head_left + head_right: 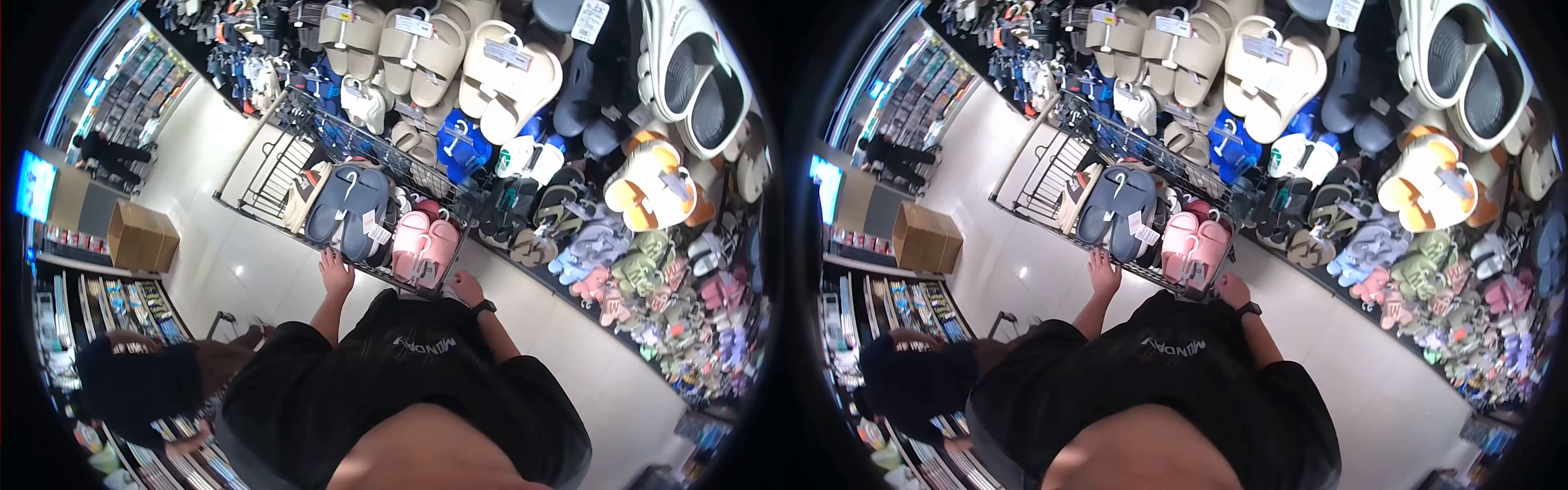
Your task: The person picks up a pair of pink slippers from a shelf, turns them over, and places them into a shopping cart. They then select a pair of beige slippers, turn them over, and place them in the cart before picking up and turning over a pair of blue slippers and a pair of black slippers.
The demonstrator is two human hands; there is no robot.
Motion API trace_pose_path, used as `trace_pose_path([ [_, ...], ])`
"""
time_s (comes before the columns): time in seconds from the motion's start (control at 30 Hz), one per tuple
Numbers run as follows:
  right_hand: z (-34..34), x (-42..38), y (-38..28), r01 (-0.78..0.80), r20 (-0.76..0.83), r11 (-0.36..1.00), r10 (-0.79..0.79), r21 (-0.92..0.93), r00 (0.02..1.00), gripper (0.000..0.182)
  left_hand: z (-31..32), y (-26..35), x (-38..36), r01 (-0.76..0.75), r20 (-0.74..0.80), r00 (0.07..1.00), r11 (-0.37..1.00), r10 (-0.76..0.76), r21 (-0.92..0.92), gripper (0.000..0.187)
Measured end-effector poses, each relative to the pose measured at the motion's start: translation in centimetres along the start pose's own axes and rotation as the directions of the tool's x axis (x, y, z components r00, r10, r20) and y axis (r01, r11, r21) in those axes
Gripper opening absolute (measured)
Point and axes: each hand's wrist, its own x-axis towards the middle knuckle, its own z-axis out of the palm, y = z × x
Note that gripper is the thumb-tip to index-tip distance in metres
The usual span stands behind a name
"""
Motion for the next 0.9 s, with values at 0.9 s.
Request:
trace_pose_path([
  [0.9,11.3,8.2,2.2,-0.188,0.110,0.982,0.188,-0.008,0.976,0.045,2.5,-15.9,12.9,0.647,0.110,0.563,0.354,-0.819,-0.676,0.079],
])
